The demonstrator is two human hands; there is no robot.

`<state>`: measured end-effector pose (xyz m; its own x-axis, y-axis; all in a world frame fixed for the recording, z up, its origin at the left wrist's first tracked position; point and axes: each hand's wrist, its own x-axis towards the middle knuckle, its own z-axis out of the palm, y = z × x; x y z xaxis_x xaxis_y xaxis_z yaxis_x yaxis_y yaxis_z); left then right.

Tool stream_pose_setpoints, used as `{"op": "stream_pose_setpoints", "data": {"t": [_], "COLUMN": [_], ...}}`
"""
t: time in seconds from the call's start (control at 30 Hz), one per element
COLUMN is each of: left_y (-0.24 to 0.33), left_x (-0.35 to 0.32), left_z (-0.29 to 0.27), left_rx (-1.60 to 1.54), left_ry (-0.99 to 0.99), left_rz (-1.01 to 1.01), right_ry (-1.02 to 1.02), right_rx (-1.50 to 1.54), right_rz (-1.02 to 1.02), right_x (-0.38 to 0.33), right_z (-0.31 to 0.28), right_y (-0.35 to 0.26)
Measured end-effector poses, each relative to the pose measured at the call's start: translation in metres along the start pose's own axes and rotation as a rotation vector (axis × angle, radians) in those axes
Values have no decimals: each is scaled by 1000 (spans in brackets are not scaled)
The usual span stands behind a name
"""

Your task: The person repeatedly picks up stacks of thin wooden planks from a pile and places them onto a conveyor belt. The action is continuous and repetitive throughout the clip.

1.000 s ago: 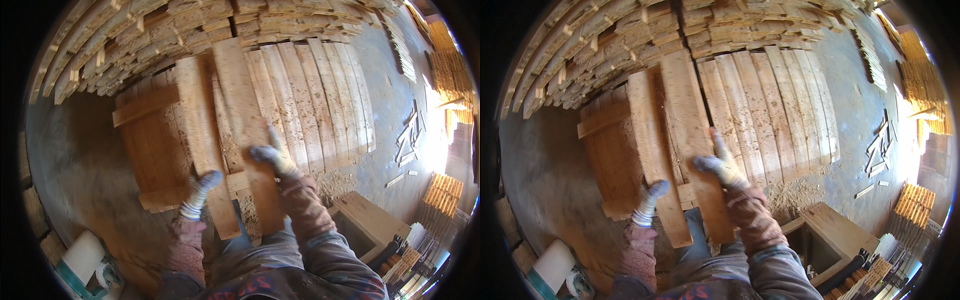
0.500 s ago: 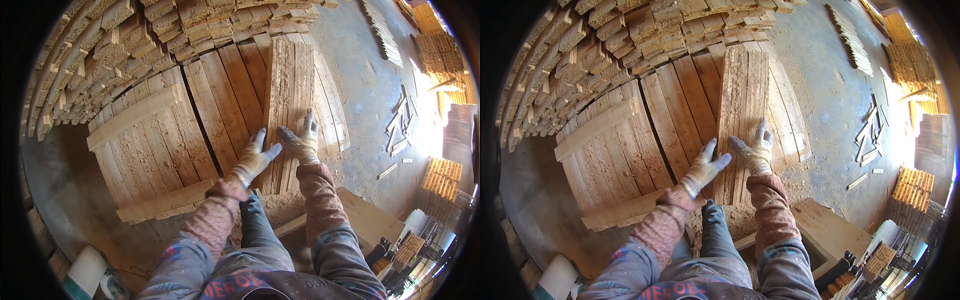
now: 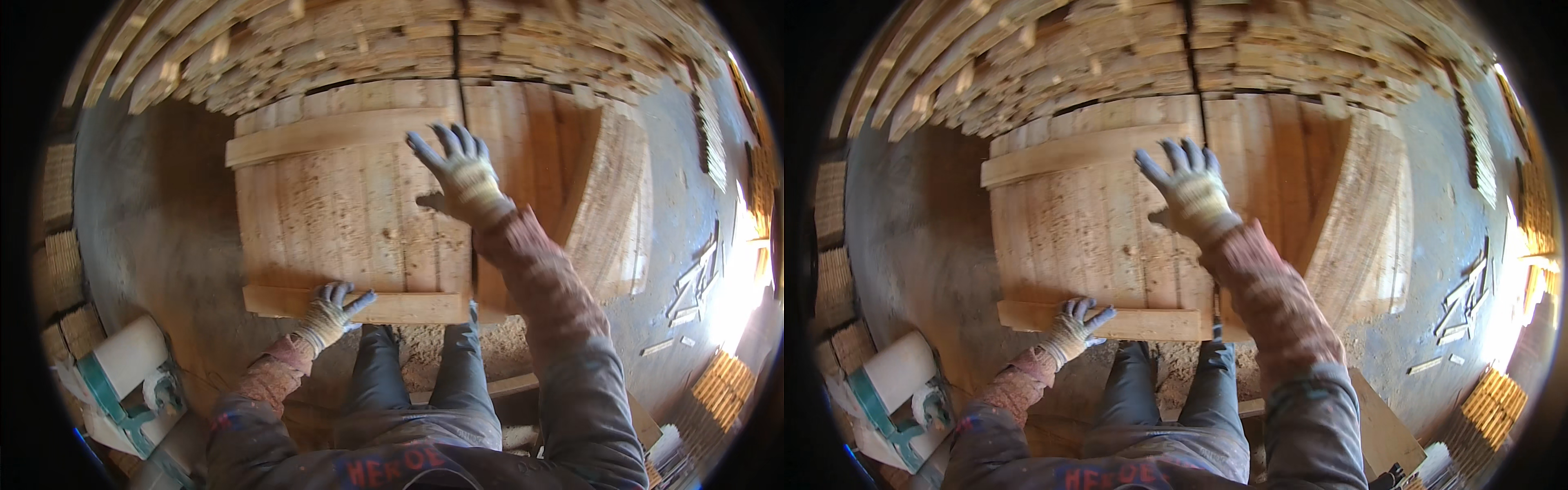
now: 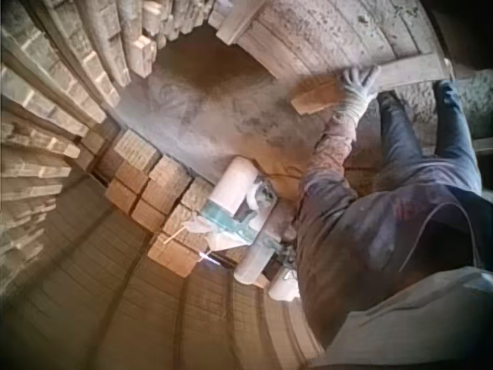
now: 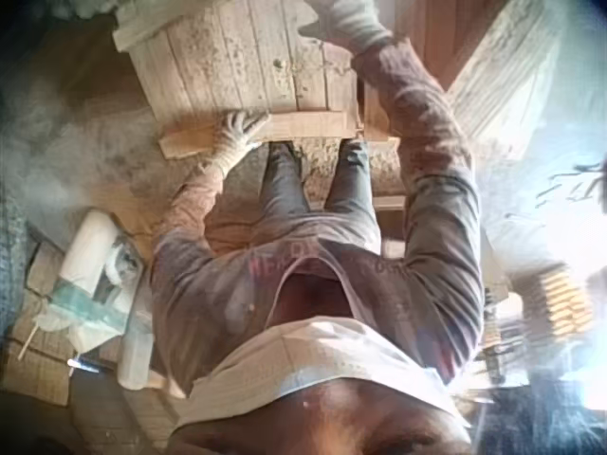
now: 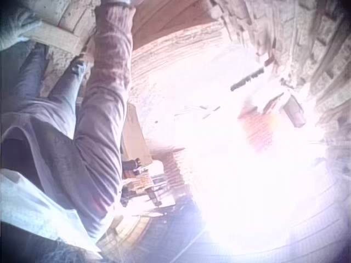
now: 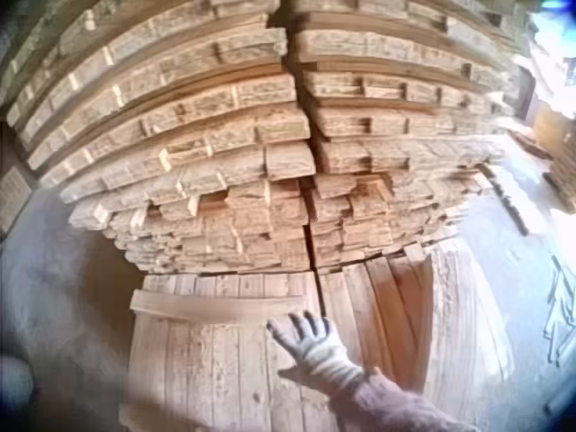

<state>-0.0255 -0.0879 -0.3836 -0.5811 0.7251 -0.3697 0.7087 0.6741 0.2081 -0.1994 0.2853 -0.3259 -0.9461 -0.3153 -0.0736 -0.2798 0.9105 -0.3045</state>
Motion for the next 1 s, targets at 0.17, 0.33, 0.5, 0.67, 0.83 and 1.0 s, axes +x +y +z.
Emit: {"op": "stream_pose_setpoints", "data": {"t": [0.17,0.33,0.5,0.67,0.83,1.0], "left_y": [-53,-153,-139,-122,-64,83], "left_x": [-47,-99,-17,24,78,146], "left_z": [-56,-30,-75,-50,-99,-130], "left_rx": [-552,-1438,-1753,-1752,-1855,-1793], "left_ry": [281,687,720,647,417,186], "left_rz": [-307,-799,-1079,-828,-721,-297], "right_ry": [-57,-198,-773,-498,-105,225], "right_rx": [-179,-106,1138,943,1467,1561], "right_rz": [93,2,500,332,661,991], "right_x": [146,161,43,-10,-86,-242], "right_z": [47,75,67,106,106,-47], "right_y": [-53,-95,-173,-266,-207,-86]}}
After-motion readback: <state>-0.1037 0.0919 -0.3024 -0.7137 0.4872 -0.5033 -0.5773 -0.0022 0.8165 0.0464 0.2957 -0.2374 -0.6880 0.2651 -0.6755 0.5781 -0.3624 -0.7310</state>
